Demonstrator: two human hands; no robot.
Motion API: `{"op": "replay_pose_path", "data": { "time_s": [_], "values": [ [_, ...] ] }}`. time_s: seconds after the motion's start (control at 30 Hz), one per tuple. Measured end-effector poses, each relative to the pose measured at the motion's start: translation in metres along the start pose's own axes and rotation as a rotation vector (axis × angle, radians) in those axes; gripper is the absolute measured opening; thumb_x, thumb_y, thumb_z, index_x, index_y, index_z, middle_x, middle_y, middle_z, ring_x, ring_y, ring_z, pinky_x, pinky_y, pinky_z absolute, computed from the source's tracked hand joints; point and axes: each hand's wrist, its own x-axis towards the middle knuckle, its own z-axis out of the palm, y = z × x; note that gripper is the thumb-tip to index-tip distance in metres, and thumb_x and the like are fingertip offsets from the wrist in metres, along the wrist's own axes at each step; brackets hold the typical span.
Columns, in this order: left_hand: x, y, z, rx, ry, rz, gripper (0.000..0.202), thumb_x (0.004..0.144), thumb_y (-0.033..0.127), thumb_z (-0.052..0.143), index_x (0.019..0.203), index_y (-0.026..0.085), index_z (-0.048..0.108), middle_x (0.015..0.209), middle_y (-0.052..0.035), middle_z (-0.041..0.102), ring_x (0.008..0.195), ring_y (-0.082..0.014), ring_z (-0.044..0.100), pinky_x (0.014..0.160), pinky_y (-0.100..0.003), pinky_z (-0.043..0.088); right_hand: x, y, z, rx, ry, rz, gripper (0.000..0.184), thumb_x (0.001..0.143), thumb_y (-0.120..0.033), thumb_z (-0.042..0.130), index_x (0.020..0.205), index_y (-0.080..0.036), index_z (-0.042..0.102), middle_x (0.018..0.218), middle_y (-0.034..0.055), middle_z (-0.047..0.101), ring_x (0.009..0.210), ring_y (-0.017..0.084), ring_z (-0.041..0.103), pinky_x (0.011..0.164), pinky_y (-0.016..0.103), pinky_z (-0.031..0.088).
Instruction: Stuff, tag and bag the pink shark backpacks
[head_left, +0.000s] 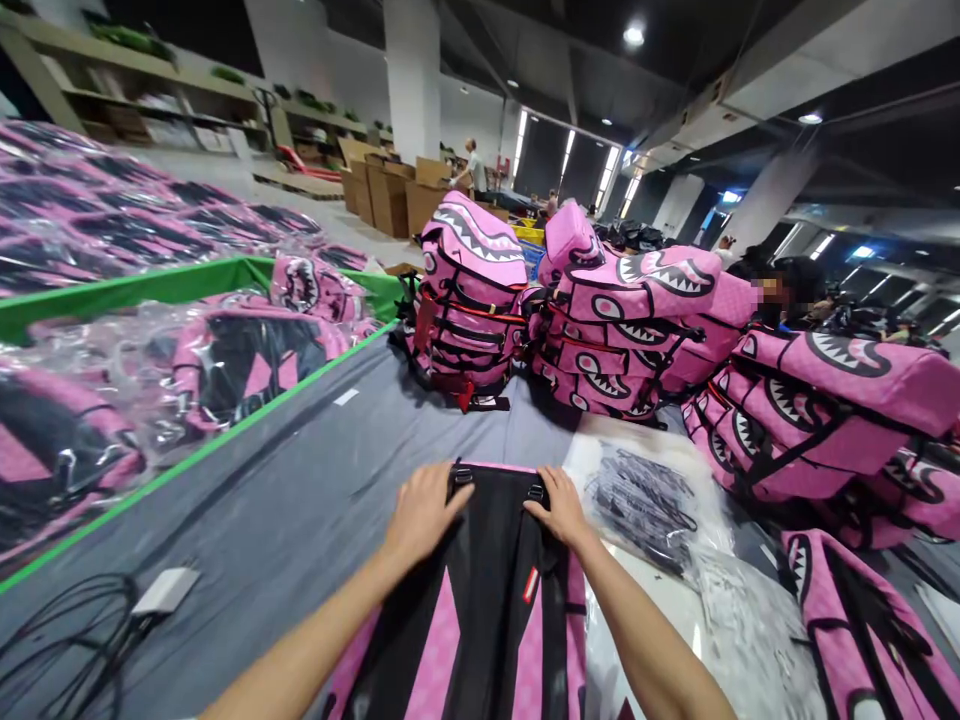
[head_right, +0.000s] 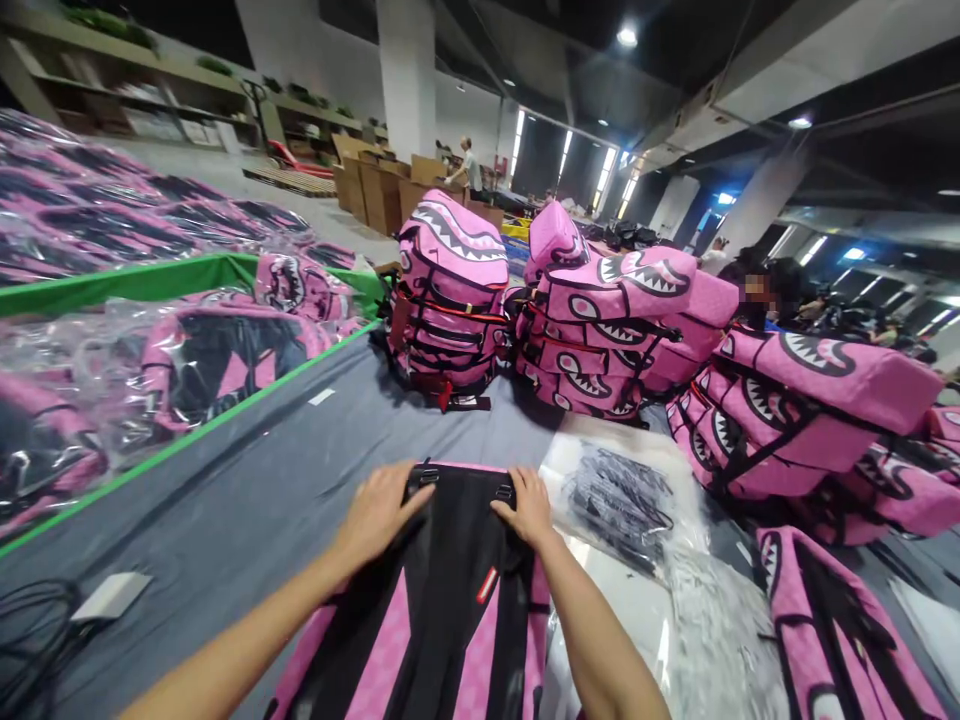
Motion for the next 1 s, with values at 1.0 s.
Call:
{"op": "replay_pose_path", "data": {
  "time_s": [1.0],
  "values": [
    [0.021, -0.074, 0.110, 0.223, -0.099, 0.228, 0.035, 0.093, 0.033, 0.040, 0.096, 0.014, 0.069, 0.100, -0.0184, 0.070, 0.098, -0.0347, 0.064, 0.093, -0.052, 0.051, -0.029, 0.002, 0.094, -0.100, -0.025, 0.068, 0.029, 0.095, -0.036, 0.066, 0.119, -0.020, 0.065, 0.113, 0.0116, 0.071, 0.107, 0.029, 0.066, 0.095, 0.046, 0.054]
  ]
}}
